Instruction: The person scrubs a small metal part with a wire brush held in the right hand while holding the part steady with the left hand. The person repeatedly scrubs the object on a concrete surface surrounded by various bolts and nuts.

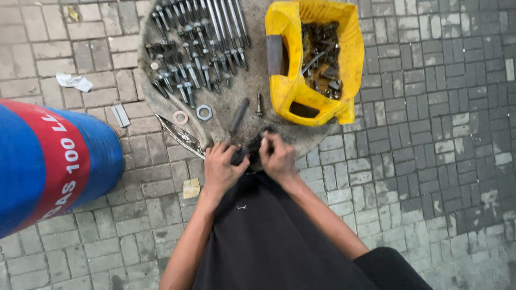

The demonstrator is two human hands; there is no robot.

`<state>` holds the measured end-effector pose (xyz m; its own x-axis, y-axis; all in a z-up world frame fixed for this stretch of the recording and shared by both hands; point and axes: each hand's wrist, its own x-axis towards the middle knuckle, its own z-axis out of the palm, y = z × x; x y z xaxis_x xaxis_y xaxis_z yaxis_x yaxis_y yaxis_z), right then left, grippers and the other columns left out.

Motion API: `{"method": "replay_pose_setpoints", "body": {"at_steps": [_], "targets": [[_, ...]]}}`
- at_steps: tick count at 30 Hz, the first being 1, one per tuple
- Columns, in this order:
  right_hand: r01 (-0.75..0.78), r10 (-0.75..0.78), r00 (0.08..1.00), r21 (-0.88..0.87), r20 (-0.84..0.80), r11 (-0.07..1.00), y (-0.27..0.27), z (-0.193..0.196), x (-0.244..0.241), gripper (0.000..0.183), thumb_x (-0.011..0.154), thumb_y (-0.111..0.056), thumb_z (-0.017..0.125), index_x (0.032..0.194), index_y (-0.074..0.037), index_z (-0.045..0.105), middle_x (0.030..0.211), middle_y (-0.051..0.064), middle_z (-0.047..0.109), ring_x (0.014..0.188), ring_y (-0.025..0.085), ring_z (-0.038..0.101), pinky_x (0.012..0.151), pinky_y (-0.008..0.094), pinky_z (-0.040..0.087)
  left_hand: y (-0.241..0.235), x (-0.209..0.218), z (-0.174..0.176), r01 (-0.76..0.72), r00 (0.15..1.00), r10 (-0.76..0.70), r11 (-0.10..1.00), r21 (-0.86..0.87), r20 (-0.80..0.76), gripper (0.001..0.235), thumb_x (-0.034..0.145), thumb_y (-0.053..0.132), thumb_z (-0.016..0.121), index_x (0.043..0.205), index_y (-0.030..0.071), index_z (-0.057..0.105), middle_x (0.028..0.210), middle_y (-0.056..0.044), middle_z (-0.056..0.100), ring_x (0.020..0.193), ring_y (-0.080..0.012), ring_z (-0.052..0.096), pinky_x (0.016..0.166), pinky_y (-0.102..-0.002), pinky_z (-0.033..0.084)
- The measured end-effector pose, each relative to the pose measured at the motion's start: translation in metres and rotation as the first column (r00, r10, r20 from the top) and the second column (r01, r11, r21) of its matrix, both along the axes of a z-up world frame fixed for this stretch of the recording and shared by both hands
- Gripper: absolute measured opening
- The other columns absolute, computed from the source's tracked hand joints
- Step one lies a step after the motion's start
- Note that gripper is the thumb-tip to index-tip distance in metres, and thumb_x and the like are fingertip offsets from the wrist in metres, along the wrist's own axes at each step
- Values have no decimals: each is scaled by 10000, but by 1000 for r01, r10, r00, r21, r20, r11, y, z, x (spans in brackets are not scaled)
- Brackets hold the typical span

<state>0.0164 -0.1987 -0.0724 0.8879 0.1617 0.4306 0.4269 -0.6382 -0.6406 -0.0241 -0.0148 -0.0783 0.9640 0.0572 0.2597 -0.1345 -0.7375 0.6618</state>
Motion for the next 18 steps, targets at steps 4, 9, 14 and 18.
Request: {"method": "replay_pose_setpoints", "body": {"at_steps": [4, 9, 14, 18], "targets": [[-137, 150, 987, -170, 61, 976, -8, -11, 2, 205, 973, -256, 638, 1015, -99, 762, 690, 67, 731, 608, 262, 735, 580, 358, 594, 0, 0, -3, 3, 1000, -3, 1000, 17, -3, 258, 769, 329, 817, 889, 121, 724, 790, -55, 607, 770, -270, 633, 718, -398, 461], [-53, 57, 997, -74, 57, 996, 2, 10, 6, 189, 1010, -141, 598, 988, -4, 727, 711, 182, 717, 644, 345, 736, 574, 401, 579, -3, -3, 3, -29, 1000, 29, 1000, -12, -9, 236, 804, 333, 804, 886, 125, 727, 779, -43, 607, 759, -249, 631, 723, -382, 463], [-106, 127, 987, -191, 101, 976, -15, -22, 7, 194, 989, -199, 618, 1005, -53, 746, 687, 101, 711, 601, 284, 723, 561, 363, 579, -2, -2, -4, -23, 999, 23, 1000, 3, 32, 249, 786, 338, 820, 880, 129, 723, 775, -30, 589, 761, -243, 622, 727, -371, 452], [-41, 45, 998, -68, 52, 997, -3, -7, 3, 187, 1012, -142, 583, 994, -12, 715, 679, 159, 713, 592, 294, 729, 534, 372, 561, -3, -2, -6, -40, 999, 41, 999, -14, 32, 247, 769, 343, 827, 872, 144, 723, 771, -19, 596, 772, -233, 630, 735, -368, 452]]}}
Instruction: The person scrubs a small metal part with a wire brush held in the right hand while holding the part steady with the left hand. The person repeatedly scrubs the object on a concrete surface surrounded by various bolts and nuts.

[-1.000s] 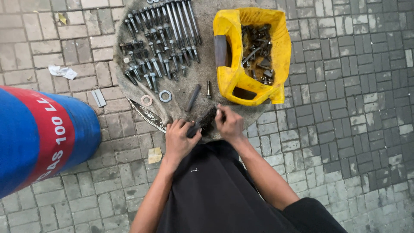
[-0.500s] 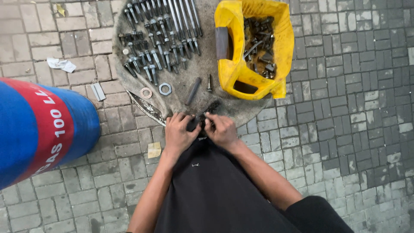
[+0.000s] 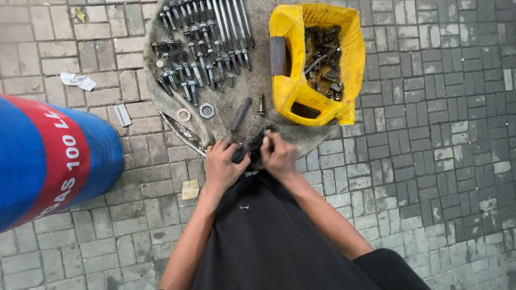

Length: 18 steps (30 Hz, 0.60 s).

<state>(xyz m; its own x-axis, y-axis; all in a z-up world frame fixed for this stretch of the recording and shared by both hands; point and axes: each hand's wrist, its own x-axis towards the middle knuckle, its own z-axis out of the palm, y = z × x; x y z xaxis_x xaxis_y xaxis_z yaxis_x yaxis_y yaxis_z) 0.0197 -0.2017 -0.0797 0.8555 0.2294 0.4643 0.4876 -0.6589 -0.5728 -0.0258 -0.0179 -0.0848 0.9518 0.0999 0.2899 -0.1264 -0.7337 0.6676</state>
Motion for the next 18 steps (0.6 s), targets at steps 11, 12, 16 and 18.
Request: {"method": "replay_pose_setpoints", "body": {"at_steps": [11, 12, 16, 18], "targets": [[-50, 54, 996, -66, 75, 997, 1, 6, -8, 190, 1011, -185, 581, 996, -64, 727, 602, 68, 667, 512, 215, 684, 499, 306, 545, 2, 0, 2, 1, 1000, -1, 1000, 11, -11, 252, 779, 346, 826, 880, 131, 742, 770, -39, 615, 771, -253, 638, 728, -381, 455], [-125, 143, 983, -150, 118, 981, 8, 10, -17, 182, 978, -225, 625, 963, -90, 746, 589, 32, 660, 511, 217, 693, 504, 298, 553, 2, -2, 1, 1, 1000, -1, 1000, 18, -22, 237, 793, 325, 823, 876, 117, 745, 765, -41, 613, 756, -246, 631, 724, -369, 452], [39, -11, 989, -183, 147, 982, -23, -6, 15, 159, 998, -153, 599, 1000, -54, 723, 574, 96, 635, 495, 269, 669, 474, 372, 524, -1, -7, 11, -14, 997, 13, 1000, -23, -74, 223, 808, 316, 813, 894, 120, 751, 766, -49, 615, 771, -255, 630, 730, -379, 436], [136, -154, 983, -162, -104, 977, -25, -9, 18, 130, 1015, -160, 594, 977, -78, 686, 586, 135, 668, 560, 306, 721, 486, 411, 510, -2, -4, 11, -15, 999, 13, 999, -47, -53, 244, 804, 330, 807, 873, 105, 741, 760, -69, 617, 744, -278, 618, 717, -395, 440]]}}
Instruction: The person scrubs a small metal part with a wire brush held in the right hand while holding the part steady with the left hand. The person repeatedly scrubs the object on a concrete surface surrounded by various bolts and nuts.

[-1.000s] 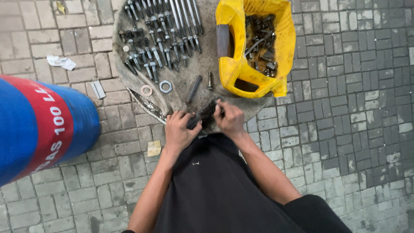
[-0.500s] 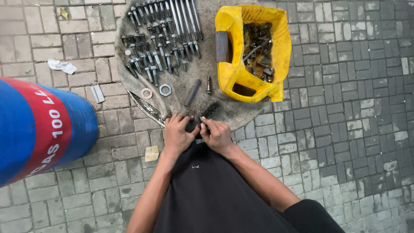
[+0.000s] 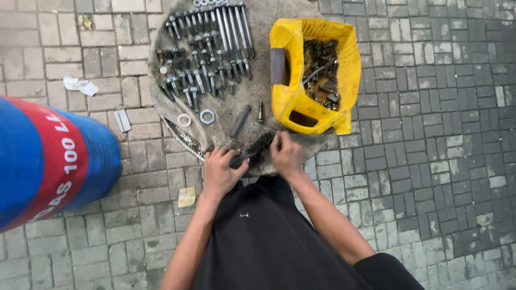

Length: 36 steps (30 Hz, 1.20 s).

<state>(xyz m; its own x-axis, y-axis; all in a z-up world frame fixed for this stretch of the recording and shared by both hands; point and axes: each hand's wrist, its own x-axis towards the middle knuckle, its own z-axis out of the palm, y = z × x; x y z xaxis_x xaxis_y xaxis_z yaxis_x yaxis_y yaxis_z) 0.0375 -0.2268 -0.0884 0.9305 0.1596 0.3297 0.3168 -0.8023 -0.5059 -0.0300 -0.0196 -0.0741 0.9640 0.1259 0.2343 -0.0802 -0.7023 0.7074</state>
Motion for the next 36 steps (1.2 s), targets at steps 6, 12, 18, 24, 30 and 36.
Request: {"method": "replay_pose_setpoints", "body": {"at_steps": [6, 12, 18, 24, 30, 36], "targets": [[172, -112, 972, 302, -205, 938, -3, 19, -11, 185, 1025, -138, 542, 1105, -20, 660, 846, 263, 744, 724, 389, 752, 550, 429, 560, 2, 2, -12, -12, 1000, 11, 999, 38, 22, 272, 734, 395, 834, 841, 169, 729, 754, -20, 627, 759, -247, 637, 711, -378, 449], [-94, 129, 971, 175, -201, 980, 31, 22, -35, 192, 1021, -217, 589, 1128, -82, 674, 710, 193, 736, 642, 379, 745, 506, 458, 555, 3, 4, -8, 10, 999, -10, 1000, 11, -41, 279, 774, 385, 820, 884, 135, 762, 786, -66, 666, 770, -278, 657, 726, -407, 472], [-84, 88, 989, 36, -117, 996, 6, 7, -11, 238, 1043, -280, 522, 1143, -133, 680, 699, 109, 757, 570, 285, 739, 494, 376, 568, -2, 5, -12, -32, 999, 32, 998, 54, -8, 262, 713, 397, 858, 840, 197, 747, 759, 0, 651, 762, -222, 659, 712, -358, 465], [-308, 311, 941, 41, -132, 951, 8, 20, -15, 214, 1000, -278, 573, 1109, -131, 683, 741, 111, 775, 603, 310, 758, 495, 386, 578, -6, 9, 26, -58, 986, 48, 997, -57, -157, 251, 739, 367, 839, 840, 146, 777, 755, -78, 697, 765, -305, 685, 728, -416, 490], [-330, 344, 931, 121, -120, 936, 12, 19, -15, 241, 1046, -195, 533, 1189, -46, 658, 755, 90, 724, 444, 200, 610, 360, 343, 452, -6, 6, -5, -30, 971, 39, 999, 42, -236, 325, 783, 426, 779, 959, 156, 814, 989, 19, 766, 937, -177, 688, 845, -405, 449], [-211, 221, 971, 104, -93, 972, -1, 23, -1, 213, 1019, -220, 565, 1153, -110, 689, 924, 75, 801, 687, 264, 766, 505, 382, 556, -7, 5, -17, -74, 983, 80, 996, 45, -166, 285, 729, 427, 834, 884, 189, 811, 1005, 32, 765, 937, -177, 691, 862, -407, 436]]}}
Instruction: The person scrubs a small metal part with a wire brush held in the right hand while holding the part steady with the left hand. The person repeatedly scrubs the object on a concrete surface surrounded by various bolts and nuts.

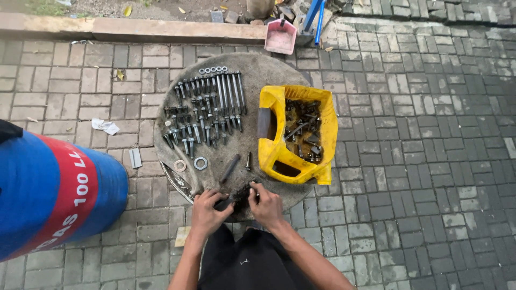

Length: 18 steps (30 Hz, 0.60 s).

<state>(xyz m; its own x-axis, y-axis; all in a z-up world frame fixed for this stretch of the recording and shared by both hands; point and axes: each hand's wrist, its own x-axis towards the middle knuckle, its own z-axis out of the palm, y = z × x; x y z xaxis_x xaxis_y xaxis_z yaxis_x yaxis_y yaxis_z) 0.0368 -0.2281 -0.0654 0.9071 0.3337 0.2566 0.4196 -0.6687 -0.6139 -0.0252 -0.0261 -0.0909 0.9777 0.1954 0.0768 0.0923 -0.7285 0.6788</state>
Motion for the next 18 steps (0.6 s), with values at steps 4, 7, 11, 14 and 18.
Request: {"method": "replay_pose_setpoints", "body": {"at_steps": [4, 7, 11, 14, 18], "targets": [[-100, 100, 995, -4, 10, 995, 13, -4, -13, 203, 1033, -175, 566, 1173, -57, 653, 739, 90, 697, 546, 249, 672, 437, 369, 448, 1, 2, -15, 9, 1000, -10, 1000, 12, 23, 295, 727, 405, 849, 909, 175, 822, 978, -5, 760, 910, -234, 698, 839, -410, 460], [-63, 66, 996, 46, -61, 997, 19, -14, -4, 228, 988, -234, 603, 1178, -140, 689, 1049, 92, 804, 866, 305, 775, 667, 425, 574, 8, 10, -17, 42, 996, -45, 998, 43, 83, 280, 720, 427, 834, 912, 224, 814, 946, -4, 739, 899, -250, 690, 787, -426, 460], [168, -170, 983, -33, -72, 985, 26, -5, -10, 208, 1000, -272, 588, 1128, -144, 690, 908, 61, 791, 672, 248, 753, 539, 376, 547, 10, 5, 3, 99, 991, -100, 995, 21, 86, 256, 769, 428, 785, 881, 197, 782, 893, 28, 738, 888, -222, 670, 737, -414, 424], [139, -140, 989, -32, -36, 990, 39, 3, -32, 237, 1005, -243, 591, 1147, -86, 698, 1001, 91, 806, 750, 260, 783, 553, 369, 580, 11, 5, 14, 121, 992, -121, 993, 2, 41, 274, 822, 434, 753, 893, 170, 783, 886, 10, 717, 886, -229, 651, 738, -417, 409], [211, -212, 977, -58, -23, 976, 21, 3, -21, 217, 1018, -281, 565, 1123, -141, 693, 960, 52, 812, 681, 251, 759, 494, 370, 515, 10, 4, 20, 118, 990, -118, 993, 5, 71, 266, 805, 420, 761, 902, 174, 790, 872, 15, 726, 862, -226, 656, 721, -407, 393]]}}
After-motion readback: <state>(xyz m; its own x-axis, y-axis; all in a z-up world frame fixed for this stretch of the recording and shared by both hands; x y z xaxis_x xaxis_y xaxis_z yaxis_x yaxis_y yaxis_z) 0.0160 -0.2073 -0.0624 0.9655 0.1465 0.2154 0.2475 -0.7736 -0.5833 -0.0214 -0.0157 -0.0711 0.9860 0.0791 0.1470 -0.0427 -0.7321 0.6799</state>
